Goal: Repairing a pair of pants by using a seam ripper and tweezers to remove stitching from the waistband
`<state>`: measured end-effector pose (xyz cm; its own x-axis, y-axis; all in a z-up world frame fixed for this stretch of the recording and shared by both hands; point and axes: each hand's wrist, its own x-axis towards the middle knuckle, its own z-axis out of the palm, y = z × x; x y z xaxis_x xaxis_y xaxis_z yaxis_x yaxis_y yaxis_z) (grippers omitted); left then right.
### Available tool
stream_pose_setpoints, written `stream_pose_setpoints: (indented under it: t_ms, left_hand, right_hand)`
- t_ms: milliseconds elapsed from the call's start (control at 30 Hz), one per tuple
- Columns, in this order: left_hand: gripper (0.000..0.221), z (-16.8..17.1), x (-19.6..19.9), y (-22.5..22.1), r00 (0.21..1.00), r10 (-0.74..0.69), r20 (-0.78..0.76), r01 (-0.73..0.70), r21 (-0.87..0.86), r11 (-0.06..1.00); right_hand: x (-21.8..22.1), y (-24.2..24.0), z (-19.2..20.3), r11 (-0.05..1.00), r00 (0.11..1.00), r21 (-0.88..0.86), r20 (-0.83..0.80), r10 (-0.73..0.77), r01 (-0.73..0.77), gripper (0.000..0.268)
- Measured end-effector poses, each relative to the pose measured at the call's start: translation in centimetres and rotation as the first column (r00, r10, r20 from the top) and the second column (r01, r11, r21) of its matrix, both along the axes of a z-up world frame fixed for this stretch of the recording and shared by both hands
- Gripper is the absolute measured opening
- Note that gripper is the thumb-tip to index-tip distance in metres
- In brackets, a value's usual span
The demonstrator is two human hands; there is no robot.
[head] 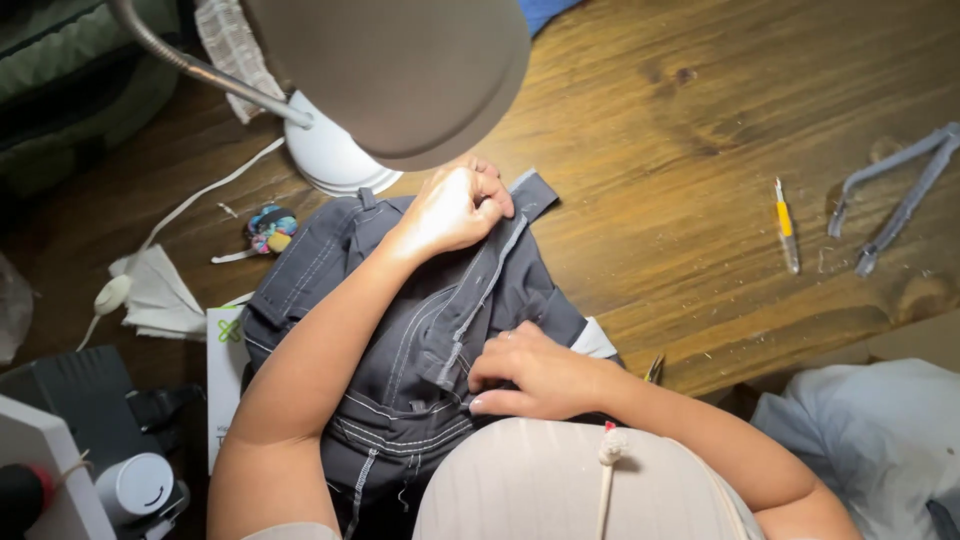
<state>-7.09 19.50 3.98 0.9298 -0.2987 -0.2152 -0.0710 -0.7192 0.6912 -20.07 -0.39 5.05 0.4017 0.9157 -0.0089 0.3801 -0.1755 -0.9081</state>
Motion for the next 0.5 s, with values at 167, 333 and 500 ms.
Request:
stream_pose_setpoints:
  t_ms: [167,333,500]
  left_hand:
    - [0.053,5.7,-0.9,-1.2,0.958,0.208,-0.199,-0.206,0.032,0.978]
    - [0.058,-2.4,-1.5,-0.4,0.971,0.136,-0.198,-0.153,-0.076,0.985]
    - [0.054,-3.6,-2.4,-0.7,0.894,-0.055,-0.444,-0.233,-0.567,0.790]
  right_hand:
    - [1.8,0.7,2.0,0.992,0.968,0.125,-0.252,0.000,0.032,0.015]
    - [7.1,-4.1,-3.6,0.616,0.509,-0.097,-0.472,-0.720,0.782,0.018]
    - [7.6,-2.1,-2.8,0.553,0.061,-0.263,-0.865,-0.498,0.791,0.038]
